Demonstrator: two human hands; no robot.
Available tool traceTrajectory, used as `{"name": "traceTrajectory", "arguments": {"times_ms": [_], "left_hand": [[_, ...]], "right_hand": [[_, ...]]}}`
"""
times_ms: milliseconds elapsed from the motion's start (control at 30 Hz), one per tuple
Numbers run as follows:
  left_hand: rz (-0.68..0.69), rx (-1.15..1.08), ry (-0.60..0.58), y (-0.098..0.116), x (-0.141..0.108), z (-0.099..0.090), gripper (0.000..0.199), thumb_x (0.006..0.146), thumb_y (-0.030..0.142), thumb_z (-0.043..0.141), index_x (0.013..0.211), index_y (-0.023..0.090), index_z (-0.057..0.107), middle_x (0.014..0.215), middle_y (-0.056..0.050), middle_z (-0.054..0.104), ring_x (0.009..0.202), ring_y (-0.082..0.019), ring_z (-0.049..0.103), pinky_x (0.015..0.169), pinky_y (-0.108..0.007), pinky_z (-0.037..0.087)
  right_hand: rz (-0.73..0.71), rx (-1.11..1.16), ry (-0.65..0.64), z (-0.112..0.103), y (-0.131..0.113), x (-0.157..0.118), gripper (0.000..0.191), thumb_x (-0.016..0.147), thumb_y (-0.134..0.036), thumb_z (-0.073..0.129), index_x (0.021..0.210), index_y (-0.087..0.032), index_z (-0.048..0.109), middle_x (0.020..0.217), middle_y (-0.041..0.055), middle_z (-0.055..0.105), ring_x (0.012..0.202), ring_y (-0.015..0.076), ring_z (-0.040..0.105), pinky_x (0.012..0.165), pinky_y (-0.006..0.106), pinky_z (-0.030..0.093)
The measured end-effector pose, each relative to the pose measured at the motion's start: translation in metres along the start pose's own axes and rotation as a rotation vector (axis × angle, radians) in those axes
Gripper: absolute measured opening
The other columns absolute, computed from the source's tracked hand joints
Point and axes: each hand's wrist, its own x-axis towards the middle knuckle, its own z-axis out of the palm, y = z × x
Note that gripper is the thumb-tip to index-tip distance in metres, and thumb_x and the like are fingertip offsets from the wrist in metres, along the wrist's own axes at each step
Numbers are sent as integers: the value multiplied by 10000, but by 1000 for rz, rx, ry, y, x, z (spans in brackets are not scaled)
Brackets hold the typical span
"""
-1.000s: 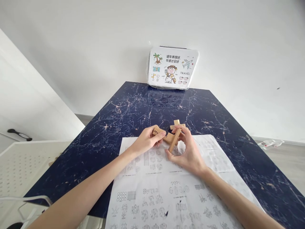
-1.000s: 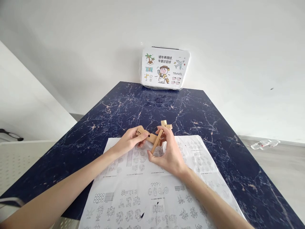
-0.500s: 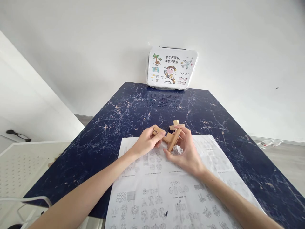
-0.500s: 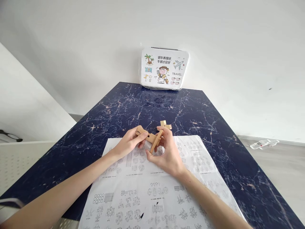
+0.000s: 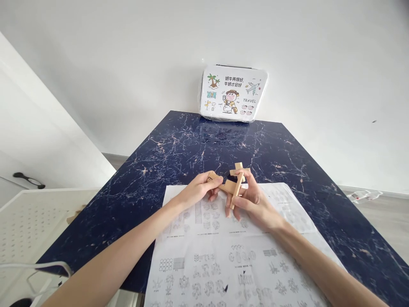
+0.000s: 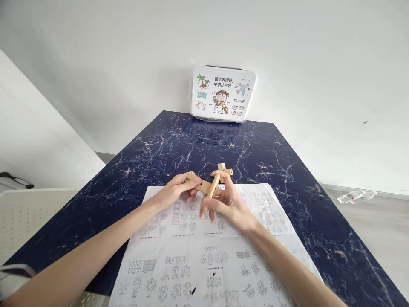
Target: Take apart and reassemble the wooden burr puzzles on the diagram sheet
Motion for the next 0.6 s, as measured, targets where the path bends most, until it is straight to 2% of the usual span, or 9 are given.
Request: {"name": "traceTrajectory", "arguments": {"times_ms": [100, 200, 367, 600], "left_hand": [[-4, -80, -29, 1, 0, -1, 394, 983, 503, 663, 791, 193, 513, 678, 27, 528, 572, -108, 501, 557, -275, 368], [-12, -127, -62, 0, 1, -2, 394, 969, 504, 683, 790, 190, 525, 680, 27, 517, 580, -112, 504, 544, -272, 370], [-25, -142, -91, -1, 1, -3, 400, 971, 510, 695, 801, 182, 543, 719, 21, 530, 618, -115, 541, 544, -265, 382], [-48, -178, -66, 1, 0, 1, 424, 932, 539, 727, 805, 174, 551, 722, 19, 537, 582, -103, 512, 536, -266, 368]], "right_hand": [[48, 102, -13, -3, -5, 0, 522, 1029, -471, 651, 1383, -342, 290, 906, 41, 766, 719, 228, 759, 489, 265, 511], [92, 122, 13, -3, -7, -1, 520, 1037, -526, 622, 1405, -352, 297, 913, 51, 779, 742, 236, 775, 466, 248, 504], [104, 97, 77, -6, -3, -2, 600, 974, -563, 701, 1398, -351, 333, 820, 18, 765, 680, 240, 773, 386, 222, 460], [113, 180, 169, -6, 1, -2, 648, 933, -606, 735, 1388, -337, 361, 724, -3, 755, 498, 204, 715, 306, 179, 362]]}}
